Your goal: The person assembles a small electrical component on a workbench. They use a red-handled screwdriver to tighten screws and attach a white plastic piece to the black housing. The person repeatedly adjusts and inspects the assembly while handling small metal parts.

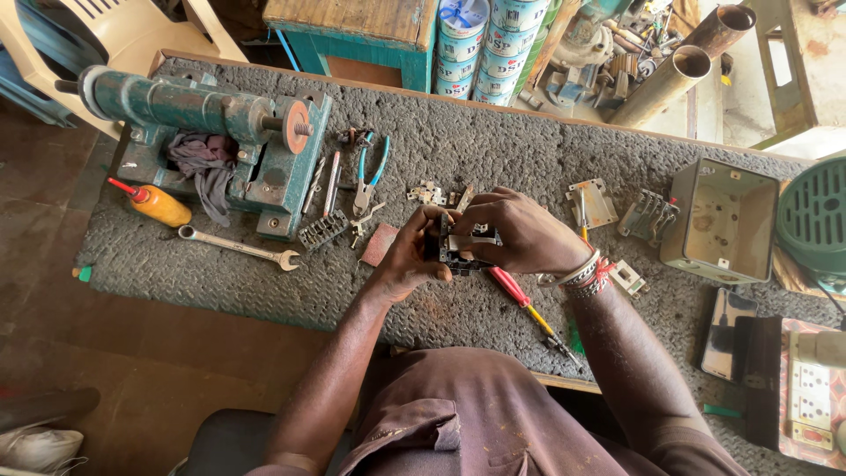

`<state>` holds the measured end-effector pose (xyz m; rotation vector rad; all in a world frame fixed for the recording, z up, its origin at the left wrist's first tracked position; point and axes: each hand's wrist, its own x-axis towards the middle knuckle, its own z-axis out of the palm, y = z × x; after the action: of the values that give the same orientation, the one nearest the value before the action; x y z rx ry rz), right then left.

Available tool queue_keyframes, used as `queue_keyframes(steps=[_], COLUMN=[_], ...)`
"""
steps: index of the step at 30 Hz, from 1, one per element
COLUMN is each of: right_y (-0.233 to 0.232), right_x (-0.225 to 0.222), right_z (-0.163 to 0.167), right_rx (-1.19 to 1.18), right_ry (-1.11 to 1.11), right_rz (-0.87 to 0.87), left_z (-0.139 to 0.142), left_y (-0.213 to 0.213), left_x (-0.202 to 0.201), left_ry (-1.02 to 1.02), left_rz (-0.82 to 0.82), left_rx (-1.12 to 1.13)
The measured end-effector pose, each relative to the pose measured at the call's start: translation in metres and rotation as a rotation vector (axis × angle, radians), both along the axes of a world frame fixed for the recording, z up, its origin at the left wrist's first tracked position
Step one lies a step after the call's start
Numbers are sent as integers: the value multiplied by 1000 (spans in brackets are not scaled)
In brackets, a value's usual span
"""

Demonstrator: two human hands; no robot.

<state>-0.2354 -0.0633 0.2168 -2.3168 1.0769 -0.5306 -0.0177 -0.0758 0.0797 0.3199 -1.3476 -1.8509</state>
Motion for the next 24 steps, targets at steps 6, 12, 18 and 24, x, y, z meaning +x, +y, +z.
queue_keyframes(steps=[6, 12, 18, 24], right_y=[-4, -4, -1, 4], right_x=[-2, -3, 4, 5], right_z=[-3, -2, 4, 11], right_rx=[83, 24, 29, -1], right_ry=[3, 25, 13, 30], right_rz=[28, -13, -9, -66], left_z=[4, 6, 6, 10], left_y=[1, 1, 1, 2], left_x=[-2, -1, -1, -1], left_ry=[-5, -2, -20, 16], left_rz=[3, 23, 34, 17], left_rx=[1, -8, 11, 24])
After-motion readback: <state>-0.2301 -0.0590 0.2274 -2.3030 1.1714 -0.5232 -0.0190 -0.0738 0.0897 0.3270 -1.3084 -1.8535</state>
